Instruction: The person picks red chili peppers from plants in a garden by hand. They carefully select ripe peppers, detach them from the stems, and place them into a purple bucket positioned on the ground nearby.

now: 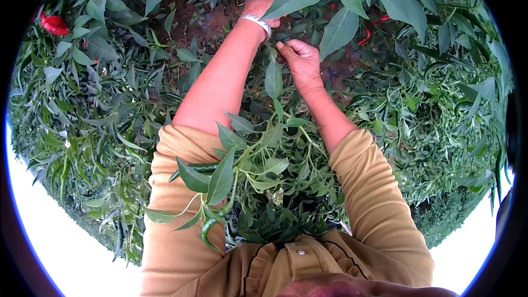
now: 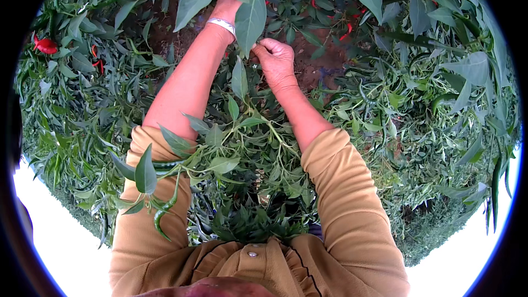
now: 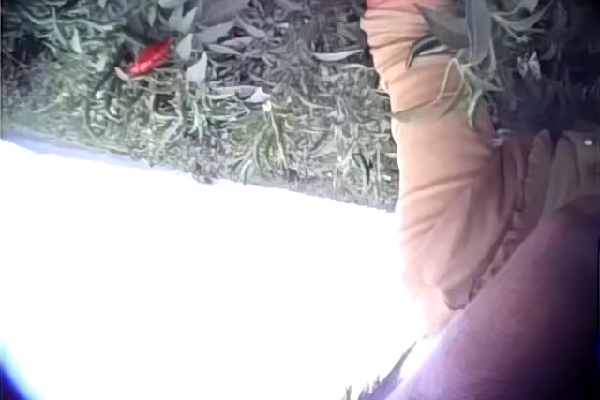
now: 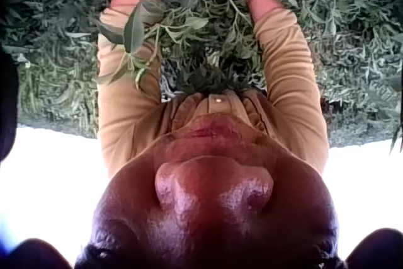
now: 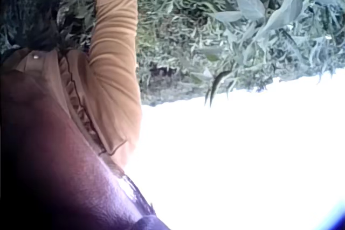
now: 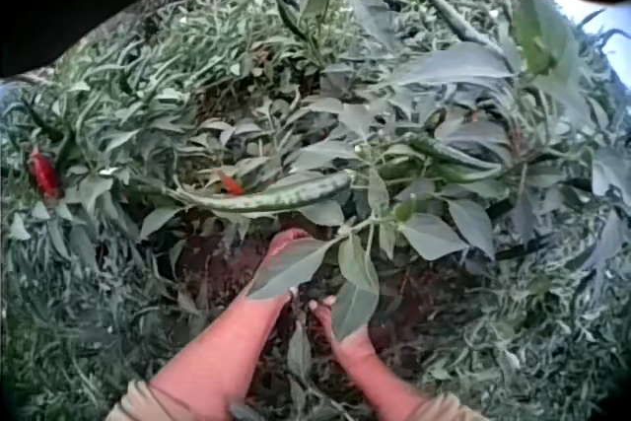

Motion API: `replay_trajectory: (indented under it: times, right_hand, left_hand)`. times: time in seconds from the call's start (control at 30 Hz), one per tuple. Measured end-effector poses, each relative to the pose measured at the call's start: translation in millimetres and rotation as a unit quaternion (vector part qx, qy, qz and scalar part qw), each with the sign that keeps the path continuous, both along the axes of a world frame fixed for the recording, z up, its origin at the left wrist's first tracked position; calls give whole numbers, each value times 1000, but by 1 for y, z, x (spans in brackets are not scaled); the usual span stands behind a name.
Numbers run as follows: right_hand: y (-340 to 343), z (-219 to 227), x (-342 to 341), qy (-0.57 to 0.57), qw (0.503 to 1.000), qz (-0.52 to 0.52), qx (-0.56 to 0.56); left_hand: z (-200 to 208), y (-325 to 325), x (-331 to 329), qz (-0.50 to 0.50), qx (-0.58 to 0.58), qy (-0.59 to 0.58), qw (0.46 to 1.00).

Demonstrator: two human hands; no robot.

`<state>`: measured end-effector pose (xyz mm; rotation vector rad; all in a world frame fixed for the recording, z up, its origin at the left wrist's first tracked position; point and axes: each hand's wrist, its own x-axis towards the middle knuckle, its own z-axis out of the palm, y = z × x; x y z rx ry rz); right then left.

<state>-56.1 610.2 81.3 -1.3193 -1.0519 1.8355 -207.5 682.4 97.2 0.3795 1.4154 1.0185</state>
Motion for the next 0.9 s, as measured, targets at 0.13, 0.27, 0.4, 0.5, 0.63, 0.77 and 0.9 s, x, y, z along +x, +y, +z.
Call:
replay_trajectory:
  times: [0.13, 0.27, 0.4, 0.5, 0.63, 0.77, 0.9]
  right_hand:
    - [-15, -12, -1, -54, 997, 10, 49]
    - [-28, -34, 2, -52, 996, 12, 68]
    - [-26, -38, 13, -101, 987, 41, 117]
    - [-27, -32, 15, -100, 989, 66, 87]
    - [-23, -26, 16, -146, 970, 106, 161]
    - [-24, -30, 12, -166, 958, 121, 200]
    - [-22, -37, 13, -171, 958, 129, 191]
  left_hand:
    - [-29, 22, 5, -89, -8, 193, 977]
    - [-85, 46, 14, -99, -13, 357, 929]
    - [-81, 44, 30, -176, -5, 434, 883]
    - [-81, 47, 36, -181, -39, 439, 879]
    - [-84, 35, 34, -189, 50, 422, 885]
    - [-93, 29, 34, -188, 111, 341, 914]
    - [-73, 34, 59, -73, 235, 178, 953]
